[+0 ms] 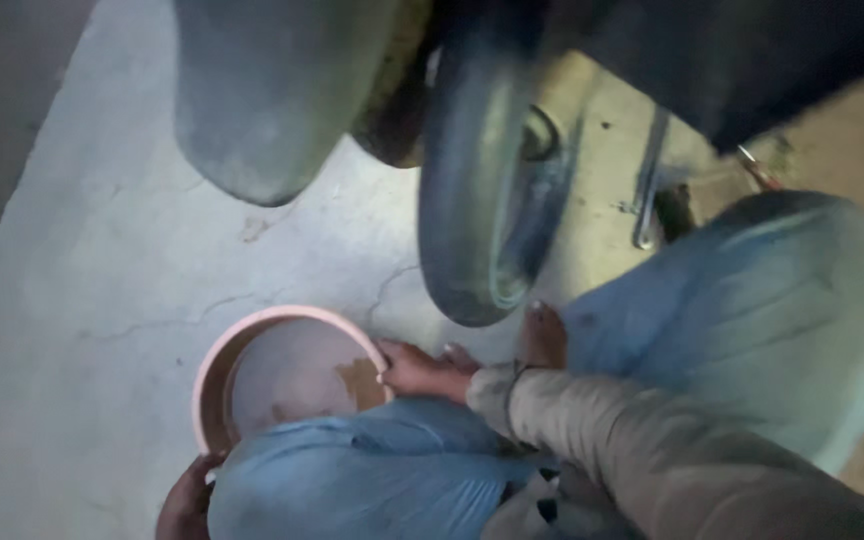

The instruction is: The person removes a rubber tube from a motorcycle wheel using tire levers, inflates it using an air hose, and submerses it in a basin of water to locate leaks.

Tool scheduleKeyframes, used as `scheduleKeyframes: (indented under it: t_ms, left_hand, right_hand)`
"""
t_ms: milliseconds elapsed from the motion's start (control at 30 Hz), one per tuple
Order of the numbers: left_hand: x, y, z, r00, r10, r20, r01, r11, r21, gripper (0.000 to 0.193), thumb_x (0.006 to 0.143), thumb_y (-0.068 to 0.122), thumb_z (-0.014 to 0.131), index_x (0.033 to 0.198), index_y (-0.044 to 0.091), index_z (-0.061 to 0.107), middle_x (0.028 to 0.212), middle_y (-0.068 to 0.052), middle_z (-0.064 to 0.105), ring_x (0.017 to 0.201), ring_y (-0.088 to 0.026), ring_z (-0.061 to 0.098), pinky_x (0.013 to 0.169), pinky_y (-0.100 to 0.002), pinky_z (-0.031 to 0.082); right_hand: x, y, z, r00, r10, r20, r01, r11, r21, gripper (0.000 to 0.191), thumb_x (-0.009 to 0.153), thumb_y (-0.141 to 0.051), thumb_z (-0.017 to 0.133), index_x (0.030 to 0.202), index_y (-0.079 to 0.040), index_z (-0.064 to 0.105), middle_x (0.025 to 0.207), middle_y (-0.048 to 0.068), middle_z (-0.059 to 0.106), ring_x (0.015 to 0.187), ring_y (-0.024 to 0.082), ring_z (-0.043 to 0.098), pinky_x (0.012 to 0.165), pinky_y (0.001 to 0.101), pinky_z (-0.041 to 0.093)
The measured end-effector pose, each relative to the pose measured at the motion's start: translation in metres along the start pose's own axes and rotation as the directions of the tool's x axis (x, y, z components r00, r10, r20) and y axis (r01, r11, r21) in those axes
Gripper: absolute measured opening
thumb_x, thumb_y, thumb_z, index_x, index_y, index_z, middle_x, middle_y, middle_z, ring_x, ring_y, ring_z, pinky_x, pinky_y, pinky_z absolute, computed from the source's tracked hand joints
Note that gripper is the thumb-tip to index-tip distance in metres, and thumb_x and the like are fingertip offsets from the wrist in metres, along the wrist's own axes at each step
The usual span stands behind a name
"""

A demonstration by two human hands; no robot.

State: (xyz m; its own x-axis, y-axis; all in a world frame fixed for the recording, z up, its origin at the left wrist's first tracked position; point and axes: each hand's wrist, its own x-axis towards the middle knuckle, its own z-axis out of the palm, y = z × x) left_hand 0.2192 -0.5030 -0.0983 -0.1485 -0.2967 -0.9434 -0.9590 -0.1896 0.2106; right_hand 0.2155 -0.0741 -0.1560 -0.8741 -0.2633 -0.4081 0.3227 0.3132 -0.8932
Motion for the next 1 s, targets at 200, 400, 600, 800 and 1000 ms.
scheduleKeyframes:
  t_ms: [200, 400, 600, 800, 1000]
  left_hand:
    - [-0.074, 0.054, 0.113, 0.960, 0.258, 0.107, -0.267, 0.961, 0.078, 0.042, 0.095, 0.040, 0.063, 0.126, 0.012, 0.067, 0.114, -0.011, 0.066, 0.092, -0.027, 0.062, 0.076, -0.042, 0.051]
    - [-0.145, 0.106, 0.194, 0.778, 0.492, 0.391, -0.569, 0.815, 0.107, 0.043, 0.094, 0.041, 0.061, 0.124, 0.013, 0.070, 0.112, -0.008, 0.071, 0.089, -0.023, 0.067, 0.074, -0.036, 0.053]
    - [-0.142, 0.160, 0.284, 0.833, 0.343, 0.435, -0.543, 0.661, 0.519, 0.056, 0.082, 0.047, 0.061, 0.130, 0.018, 0.067, 0.124, -0.007, 0.070, 0.103, -0.035, 0.065, 0.079, -0.051, 0.055]
    - [-0.127, 0.162, 0.339, 0.767, 0.251, 0.591, -0.594, 0.625, 0.506, 0.059, 0.081, 0.047, 0.062, 0.128, 0.012, 0.068, 0.123, -0.013, 0.071, 0.104, -0.036, 0.067, 0.076, -0.053, 0.059]
    - [-0.155, 0.141, 0.376, 0.386, 0.283, 0.878, -0.879, 0.400, 0.257, 0.067, 0.068, 0.033, 0.076, 0.128, 0.007, 0.064, 0.121, -0.017, 0.066, 0.099, -0.038, 0.064, 0.076, -0.048, 0.059]
  right_hand:
    - [-0.028, 0.055, -0.054, 0.956, 0.215, -0.200, -0.202, 0.976, 0.083, 0.054, 0.087, -0.019, 0.066, 0.139, -0.010, 0.055, 0.114, 0.017, 0.072, 0.100, 0.031, 0.073, 0.086, 0.0431, 0.058]
    - [-0.046, 0.090, -0.070, 0.852, 0.336, -0.401, -0.333, 0.940, 0.079, 0.044, 0.088, -0.024, 0.073, 0.127, -0.008, 0.065, 0.099, 0.017, 0.074, 0.084, 0.028, 0.072, 0.074, 0.0437, 0.056]
    - [-0.079, 0.107, -0.101, 0.731, 0.466, -0.498, -0.162, 0.828, 0.537, 0.028, 0.087, -0.021, 0.071, 0.107, -0.001, 0.073, 0.085, 0.013, 0.076, 0.068, 0.022, 0.073, 0.059, 0.0398, 0.060]
    - [-0.128, 0.127, -0.142, 0.884, 0.285, -0.370, 0.130, 0.612, 0.780, 0.030, 0.097, -0.023, 0.067, 0.119, -0.002, 0.067, 0.102, 0.015, 0.073, 0.088, 0.022, 0.074, 0.075, 0.0404, 0.060]
    - [-0.154, 0.153, -0.183, 0.618, 0.394, -0.680, 0.026, 0.854, 0.519, 0.040, 0.093, -0.020, 0.067, 0.128, -0.004, 0.062, 0.112, 0.016, 0.072, 0.094, 0.028, 0.073, 0.073, 0.0416, 0.061]
